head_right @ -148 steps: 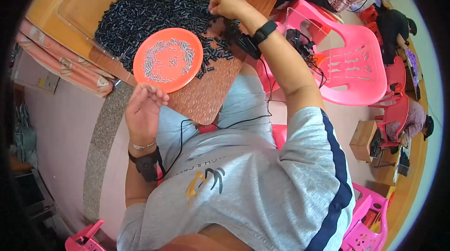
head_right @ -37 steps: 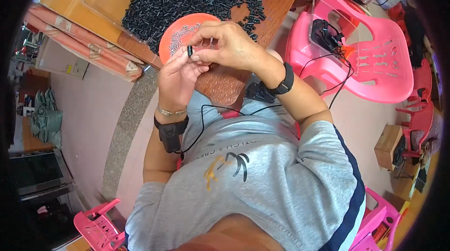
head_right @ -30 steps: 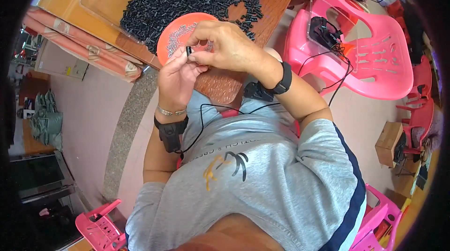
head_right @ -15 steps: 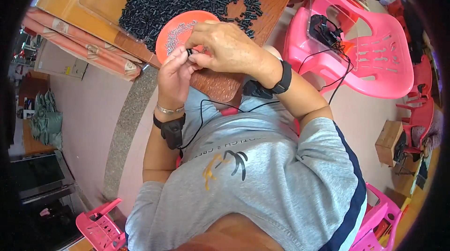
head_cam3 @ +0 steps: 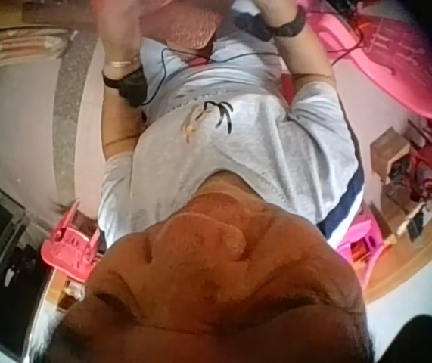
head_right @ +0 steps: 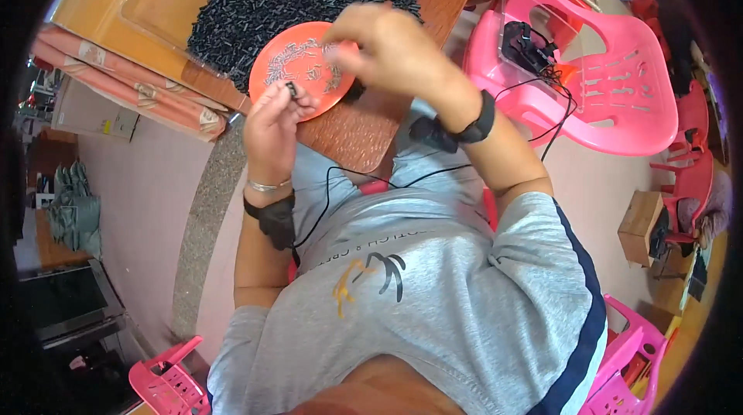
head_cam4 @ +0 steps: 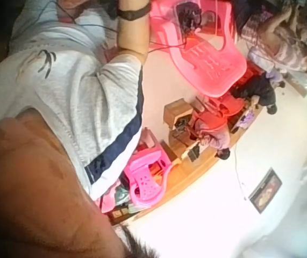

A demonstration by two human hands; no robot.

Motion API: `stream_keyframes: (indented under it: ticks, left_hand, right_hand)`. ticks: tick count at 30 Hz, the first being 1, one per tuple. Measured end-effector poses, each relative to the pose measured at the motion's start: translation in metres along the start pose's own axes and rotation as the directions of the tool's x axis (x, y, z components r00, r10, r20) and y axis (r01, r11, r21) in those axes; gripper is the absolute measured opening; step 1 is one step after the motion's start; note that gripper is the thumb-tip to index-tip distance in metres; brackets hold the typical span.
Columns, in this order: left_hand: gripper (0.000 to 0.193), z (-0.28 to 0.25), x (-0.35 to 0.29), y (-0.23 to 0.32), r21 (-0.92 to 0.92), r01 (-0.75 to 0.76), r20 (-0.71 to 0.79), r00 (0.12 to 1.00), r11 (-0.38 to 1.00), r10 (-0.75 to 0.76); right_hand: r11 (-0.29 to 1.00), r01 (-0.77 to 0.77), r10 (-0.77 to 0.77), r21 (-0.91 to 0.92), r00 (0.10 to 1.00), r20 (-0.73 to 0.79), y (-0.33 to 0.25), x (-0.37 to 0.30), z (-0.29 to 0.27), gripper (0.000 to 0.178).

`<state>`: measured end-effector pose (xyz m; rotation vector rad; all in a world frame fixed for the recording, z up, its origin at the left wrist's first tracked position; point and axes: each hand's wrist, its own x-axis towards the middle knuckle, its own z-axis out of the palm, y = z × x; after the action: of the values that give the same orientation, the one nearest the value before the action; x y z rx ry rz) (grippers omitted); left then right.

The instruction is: The person assembles small components by picking up black plastic pieces and inserting metal pins into them by hand.

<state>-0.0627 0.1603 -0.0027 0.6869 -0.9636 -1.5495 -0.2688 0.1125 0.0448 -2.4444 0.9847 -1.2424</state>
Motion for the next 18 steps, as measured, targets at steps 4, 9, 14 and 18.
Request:
stream_keyframes:
  ticks: [4, 9, 14, 18]
  left_hand:
    - [0.017, -0.006, 0.008, 0.02, -0.058, -0.044, -0.003, 0.999, 0.997, 0.043]
    - [0.019, 0.002, 0.015, 0.052, -0.122, -0.202, 0.066, 0.975, 0.972, 0.21]
    - [0.019, 0.008, -0.003, 0.074, -0.24, -0.333, 0.081, 0.929, 0.912, 0.361]
    - [0.02, 0.012, -0.017, 0.089, -0.232, -0.426, 0.106, 0.883, 0.875, 0.458]
  right_hand:
    - [0.921, -0.297, 0.303, -0.251, 0.953, -0.014, 0.047, -0.012, -0.049, 0.021]
    - [0.802, -0.349, 0.53, -0.485, 0.79, 0.309, 0.074, -0.062, -0.052, 0.021]
    - [0.752, -0.304, 0.626, -0.585, 0.607, 0.489, 0.135, -0.103, -0.008, 0.026]
    - [0.803, -0.215, 0.541, -0.556, 0.654, 0.529, 0.18, -0.114, 0.025, 0.03]
